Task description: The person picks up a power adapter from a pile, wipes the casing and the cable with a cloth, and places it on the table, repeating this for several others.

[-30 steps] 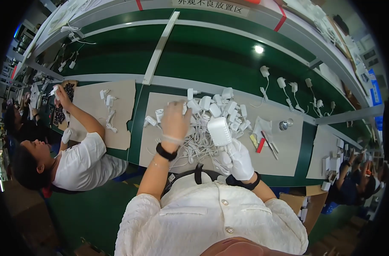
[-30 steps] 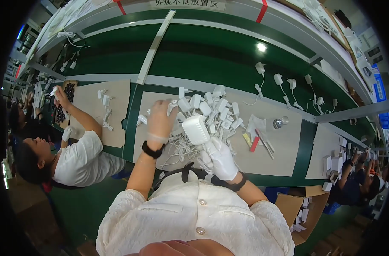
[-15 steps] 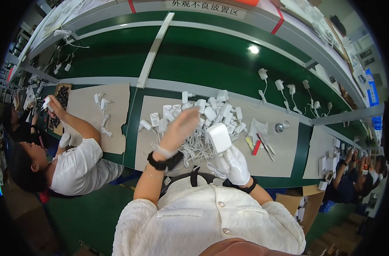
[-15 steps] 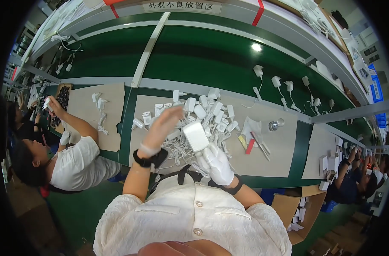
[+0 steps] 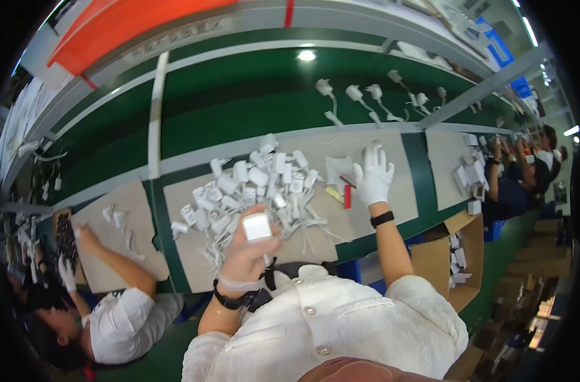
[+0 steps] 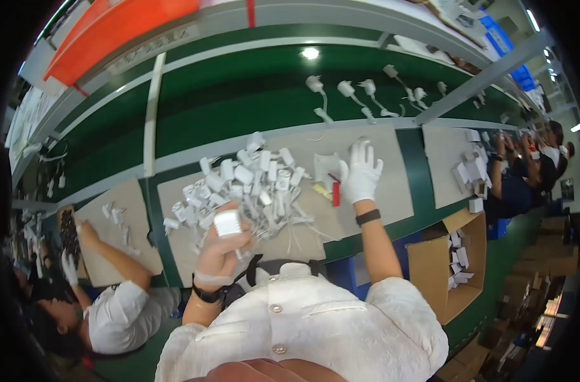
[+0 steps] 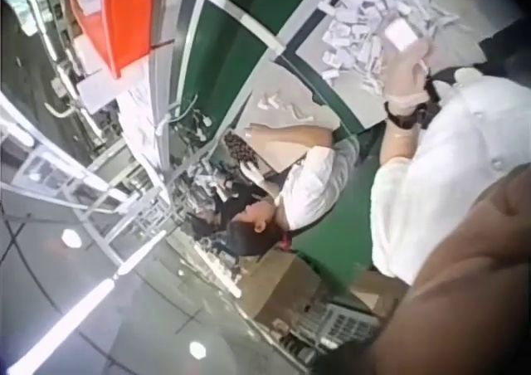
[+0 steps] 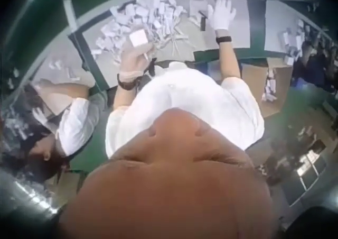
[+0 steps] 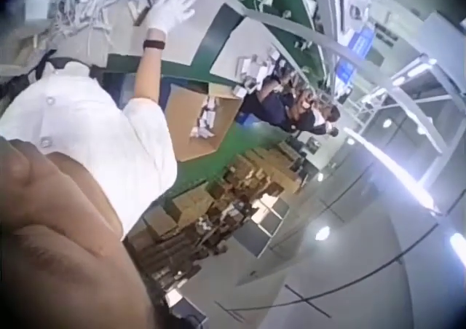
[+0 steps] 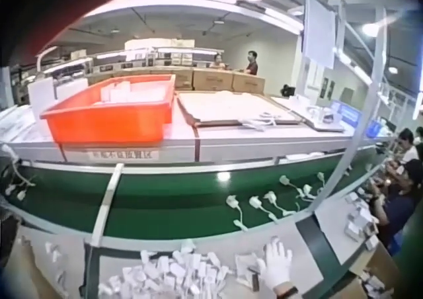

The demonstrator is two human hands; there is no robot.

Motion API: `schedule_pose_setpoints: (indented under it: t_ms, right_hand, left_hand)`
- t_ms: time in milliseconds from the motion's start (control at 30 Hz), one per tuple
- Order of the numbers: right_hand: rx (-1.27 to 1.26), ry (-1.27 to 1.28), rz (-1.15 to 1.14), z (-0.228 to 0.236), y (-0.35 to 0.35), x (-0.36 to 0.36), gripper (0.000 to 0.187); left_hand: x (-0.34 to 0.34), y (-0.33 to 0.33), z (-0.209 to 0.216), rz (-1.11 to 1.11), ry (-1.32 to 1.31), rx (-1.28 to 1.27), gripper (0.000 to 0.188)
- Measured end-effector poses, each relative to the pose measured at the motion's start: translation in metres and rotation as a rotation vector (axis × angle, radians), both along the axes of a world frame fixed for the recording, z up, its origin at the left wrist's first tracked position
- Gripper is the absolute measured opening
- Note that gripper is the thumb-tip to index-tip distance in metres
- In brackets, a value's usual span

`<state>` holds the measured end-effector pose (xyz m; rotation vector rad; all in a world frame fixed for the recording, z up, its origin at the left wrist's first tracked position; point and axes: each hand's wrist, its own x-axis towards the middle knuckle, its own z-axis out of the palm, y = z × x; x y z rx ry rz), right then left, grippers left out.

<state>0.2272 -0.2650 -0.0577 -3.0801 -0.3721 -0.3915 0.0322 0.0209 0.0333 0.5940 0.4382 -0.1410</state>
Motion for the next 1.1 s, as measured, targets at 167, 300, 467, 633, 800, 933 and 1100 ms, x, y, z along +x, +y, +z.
schedule_pose_setpoints:
  t_ms: [167, 300, 467, 633, 800, 933, 1100]
  right_hand:
    - [-0.052, 0.04, 0.02, -0.007, -0.009, 0.002, 0.056]
    - [0.075, 0.095, 0.15, 0.039, 0.028, -0.007, 0.047]
    - [0.597, 0.276, 0.945, 0.133, 0.106, -0.084, 0.032]
    - [0.649, 0.215, 1.284, 0.124, 0.129, -0.105, 0.028]
    - [0.792, 0.305, 1.03, 0.095, 0.126, -0.095, 0.03]
    - [0.909, 0.462, 0.835, 0.1, 0.117, -0.092, 0.032]
    - [1.012, 0.4, 0.823, 0.136, 0.147, -0.122, 0.034]
  left_hand:
    - [-0.001, -0.002, 0.007, -0.057, -0.033, -0.072, 0.072]
    - [0.003, -0.005, 0.014, -0.056, -0.038, -0.11, 0.074]
    - [-0.002, -0.004, 0.027, -0.08, 0.006, -0.108, 0.076]
    - [-0.008, -0.012, 0.034, -0.052, 0.022, -0.06, 0.076]
    - [-0.017, -0.01, 0.041, -0.231, -0.091, 0.107, 0.076]
    - [-0.011, -0.005, 0.042, -0.098, -0.064, 0.145, 0.09]
    - [-0.009, -0.016, 0.037, -0.094, -0.159, 0.32, 0.094]
